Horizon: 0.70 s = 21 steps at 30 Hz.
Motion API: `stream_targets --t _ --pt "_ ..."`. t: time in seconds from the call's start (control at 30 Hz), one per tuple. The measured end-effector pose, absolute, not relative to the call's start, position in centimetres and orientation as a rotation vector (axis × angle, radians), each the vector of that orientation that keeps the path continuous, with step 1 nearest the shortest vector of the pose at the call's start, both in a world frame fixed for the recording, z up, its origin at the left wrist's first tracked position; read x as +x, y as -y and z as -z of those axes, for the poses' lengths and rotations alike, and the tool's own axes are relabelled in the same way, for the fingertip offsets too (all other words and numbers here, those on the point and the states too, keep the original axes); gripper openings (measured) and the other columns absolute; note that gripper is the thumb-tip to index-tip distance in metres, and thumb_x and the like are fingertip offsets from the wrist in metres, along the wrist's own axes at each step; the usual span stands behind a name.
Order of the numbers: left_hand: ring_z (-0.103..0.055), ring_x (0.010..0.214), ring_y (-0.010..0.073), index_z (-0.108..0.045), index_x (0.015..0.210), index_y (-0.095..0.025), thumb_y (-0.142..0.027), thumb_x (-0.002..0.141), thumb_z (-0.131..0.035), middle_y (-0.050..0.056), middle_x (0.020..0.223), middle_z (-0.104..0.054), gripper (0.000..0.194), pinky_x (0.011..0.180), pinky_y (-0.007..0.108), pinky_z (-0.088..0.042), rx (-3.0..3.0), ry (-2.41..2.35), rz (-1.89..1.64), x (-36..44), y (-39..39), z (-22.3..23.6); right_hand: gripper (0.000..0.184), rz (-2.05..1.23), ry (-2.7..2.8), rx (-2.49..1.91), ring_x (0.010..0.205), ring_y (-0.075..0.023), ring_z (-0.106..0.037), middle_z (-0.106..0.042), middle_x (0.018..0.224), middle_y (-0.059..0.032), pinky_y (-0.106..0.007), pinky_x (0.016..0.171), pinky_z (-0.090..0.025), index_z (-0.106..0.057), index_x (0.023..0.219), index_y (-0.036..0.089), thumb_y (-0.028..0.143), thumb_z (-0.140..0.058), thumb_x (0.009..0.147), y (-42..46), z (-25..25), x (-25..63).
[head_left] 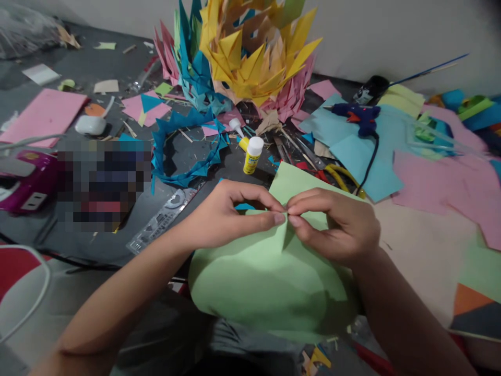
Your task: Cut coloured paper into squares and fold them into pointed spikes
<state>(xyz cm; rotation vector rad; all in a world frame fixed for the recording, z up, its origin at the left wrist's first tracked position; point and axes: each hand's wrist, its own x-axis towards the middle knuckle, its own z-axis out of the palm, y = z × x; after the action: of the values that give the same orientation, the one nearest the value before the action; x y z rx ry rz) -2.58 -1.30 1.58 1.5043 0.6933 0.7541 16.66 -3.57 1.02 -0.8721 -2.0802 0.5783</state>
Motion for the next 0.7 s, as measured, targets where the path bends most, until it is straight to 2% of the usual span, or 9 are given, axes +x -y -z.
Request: stream_targets --t 0.33,0.7 --pt "-0.06 0.068 0.0096 -0.067 0.074 -0.011 -0.012 0.074 -0.064 0.002 0.074 -0.068 0.004 0.066 0.018 -0.047 1.441 -0.647 -0.714 -2.62 1.41 -1.63 0.02 -0.703 2.084 -0.64 0.076 -0.0128 -0.059 -0.062 0.079 -0.0016 -0.025 0.065 -0.049 -0.054 0.086 0.022 0.006 -0.057 0.075 2.95 -0.63 16.64" --pt "-0.06 0.068 0.01 -0.068 0.076 -0.012 -0.012 0.074 -0.064 0.002 0.074 -0.068 0.005 0.065 0.018 -0.047 1.439 -0.637 -0.695 -2.96 1.26 -1.67 0.017 -0.835 2.121 -0.587 0.079 -0.012 -0.059 -0.061 0.083 -0.0032 -0.023 0.065 -0.047 -0.054 0.09 0.02 0.006 -0.051 0.082 2.87 -0.75 16.92"
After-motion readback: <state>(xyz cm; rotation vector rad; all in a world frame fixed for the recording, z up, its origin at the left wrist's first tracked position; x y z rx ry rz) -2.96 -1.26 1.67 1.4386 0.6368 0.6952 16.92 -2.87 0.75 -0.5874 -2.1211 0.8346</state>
